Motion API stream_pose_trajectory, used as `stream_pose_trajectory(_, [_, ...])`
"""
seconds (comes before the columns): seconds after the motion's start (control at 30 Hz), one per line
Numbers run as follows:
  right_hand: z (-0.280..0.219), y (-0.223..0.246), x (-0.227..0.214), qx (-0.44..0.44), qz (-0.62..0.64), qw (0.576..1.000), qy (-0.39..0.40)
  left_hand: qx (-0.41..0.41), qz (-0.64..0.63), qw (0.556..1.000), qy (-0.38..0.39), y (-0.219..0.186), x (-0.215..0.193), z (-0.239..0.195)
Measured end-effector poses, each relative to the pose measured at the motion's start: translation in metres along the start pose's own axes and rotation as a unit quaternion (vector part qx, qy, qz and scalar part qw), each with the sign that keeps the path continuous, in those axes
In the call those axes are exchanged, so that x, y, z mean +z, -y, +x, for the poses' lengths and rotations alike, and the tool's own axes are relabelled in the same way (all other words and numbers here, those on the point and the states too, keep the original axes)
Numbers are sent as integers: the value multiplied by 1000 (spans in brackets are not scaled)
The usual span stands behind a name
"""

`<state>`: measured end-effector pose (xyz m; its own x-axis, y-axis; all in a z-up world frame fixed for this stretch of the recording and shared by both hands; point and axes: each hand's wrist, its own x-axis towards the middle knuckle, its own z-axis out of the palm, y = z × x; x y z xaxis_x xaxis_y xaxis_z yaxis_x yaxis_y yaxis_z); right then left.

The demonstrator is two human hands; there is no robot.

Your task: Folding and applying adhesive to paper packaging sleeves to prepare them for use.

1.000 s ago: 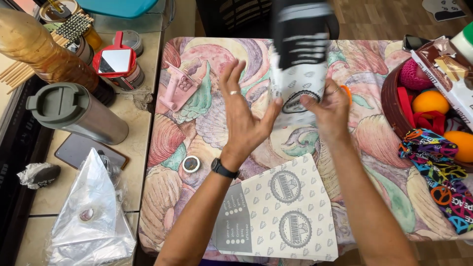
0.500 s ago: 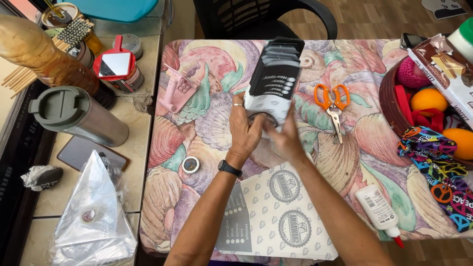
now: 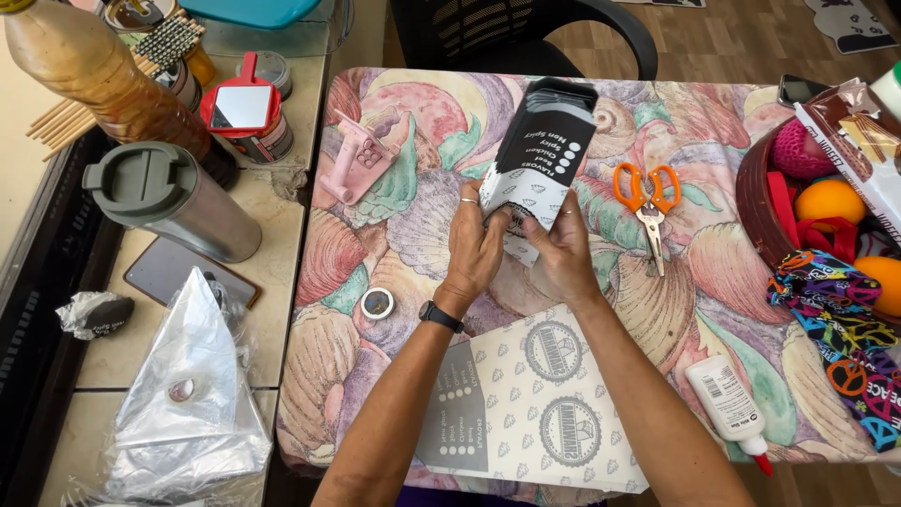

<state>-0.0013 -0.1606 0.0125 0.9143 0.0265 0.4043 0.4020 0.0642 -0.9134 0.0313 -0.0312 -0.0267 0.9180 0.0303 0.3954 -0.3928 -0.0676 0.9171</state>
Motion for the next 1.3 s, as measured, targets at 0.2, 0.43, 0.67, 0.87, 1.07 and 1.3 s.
stream_pose_trajectory(0.2, [0,29,-29,-36,-83,996,-26,-16,-91,994,65,-21,-20,-14])
stream_pose_trajectory(0.43, [-29,101,-47,-248,-367,896,-20,-195,-122,971,-65,-71,-68,-18])
stream_pose_trajectory(0.67, [-52,152,8,-556,-437,688,162,-418,-309,814,259,-158,-140,-37])
stream_pose_trajectory(0.87, [-51,125,47,-534,-375,749,113,-334,-239,908,87,-183,-188,-67])
stream_pose_trajectory(1.07, [-45,44,111,-323,-270,900,109,-121,-90,986,-71,-206,-241,-80])
stream_pose_trajectory(1.3, [-42,32,147,-42,-291,903,314,-174,-76,976,-103,-133,-228,-92])
